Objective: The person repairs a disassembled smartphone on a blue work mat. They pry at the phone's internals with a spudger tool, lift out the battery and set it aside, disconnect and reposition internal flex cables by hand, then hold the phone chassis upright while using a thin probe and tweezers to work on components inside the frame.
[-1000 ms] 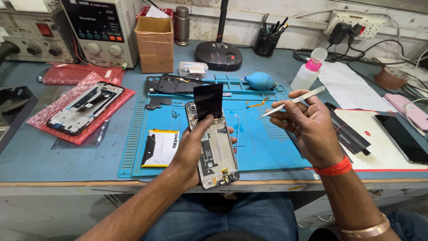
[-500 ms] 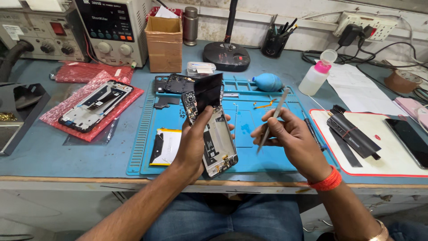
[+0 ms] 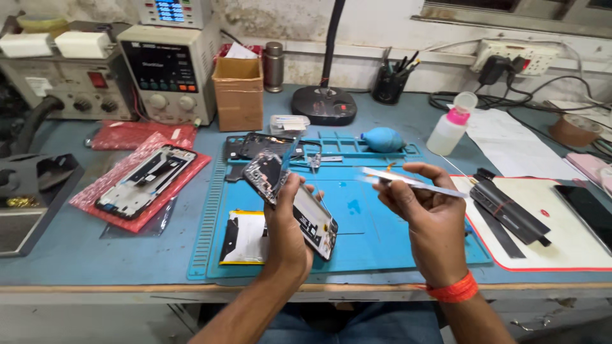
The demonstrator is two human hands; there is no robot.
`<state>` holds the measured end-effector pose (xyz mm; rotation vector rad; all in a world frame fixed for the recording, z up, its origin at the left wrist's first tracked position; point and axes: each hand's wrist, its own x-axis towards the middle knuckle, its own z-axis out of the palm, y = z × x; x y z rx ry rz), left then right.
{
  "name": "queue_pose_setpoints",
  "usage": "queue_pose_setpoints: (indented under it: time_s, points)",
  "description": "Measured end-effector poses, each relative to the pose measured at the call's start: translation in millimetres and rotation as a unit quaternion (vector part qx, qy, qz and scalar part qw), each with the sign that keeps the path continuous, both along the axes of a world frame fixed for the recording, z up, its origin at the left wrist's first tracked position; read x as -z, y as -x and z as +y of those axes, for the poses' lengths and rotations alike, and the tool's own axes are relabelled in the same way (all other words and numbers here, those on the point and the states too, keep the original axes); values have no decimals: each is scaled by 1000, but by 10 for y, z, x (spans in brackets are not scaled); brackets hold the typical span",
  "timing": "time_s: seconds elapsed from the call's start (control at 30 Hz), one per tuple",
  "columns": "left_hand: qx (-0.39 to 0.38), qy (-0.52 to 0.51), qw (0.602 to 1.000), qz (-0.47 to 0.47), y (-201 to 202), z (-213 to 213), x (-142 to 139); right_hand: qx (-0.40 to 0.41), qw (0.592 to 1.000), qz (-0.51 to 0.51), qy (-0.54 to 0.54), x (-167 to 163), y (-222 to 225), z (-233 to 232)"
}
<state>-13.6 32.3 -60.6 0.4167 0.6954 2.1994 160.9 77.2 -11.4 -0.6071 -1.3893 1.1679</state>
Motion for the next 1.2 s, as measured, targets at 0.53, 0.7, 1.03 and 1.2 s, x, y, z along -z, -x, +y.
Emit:
queue_pose_setpoints:
  time_s: [0.53,0.7,1.03,1.2]
  points:
    - [-134,-101,983,-74,-698,-293,65,207,978,15,-3,1103,-120,-765]
    - [-143,-92,983,-61,-730,-317,147,187,982,10,-23,1238,-177,-799]
    - [-171,-74,980,-69,-772,-272,406,227,959,-84,-150,1098,-46,-926]
    - [-220,-41,974,-38,-806,-304,333,238,944,-127,-192,1026,-19,-968]
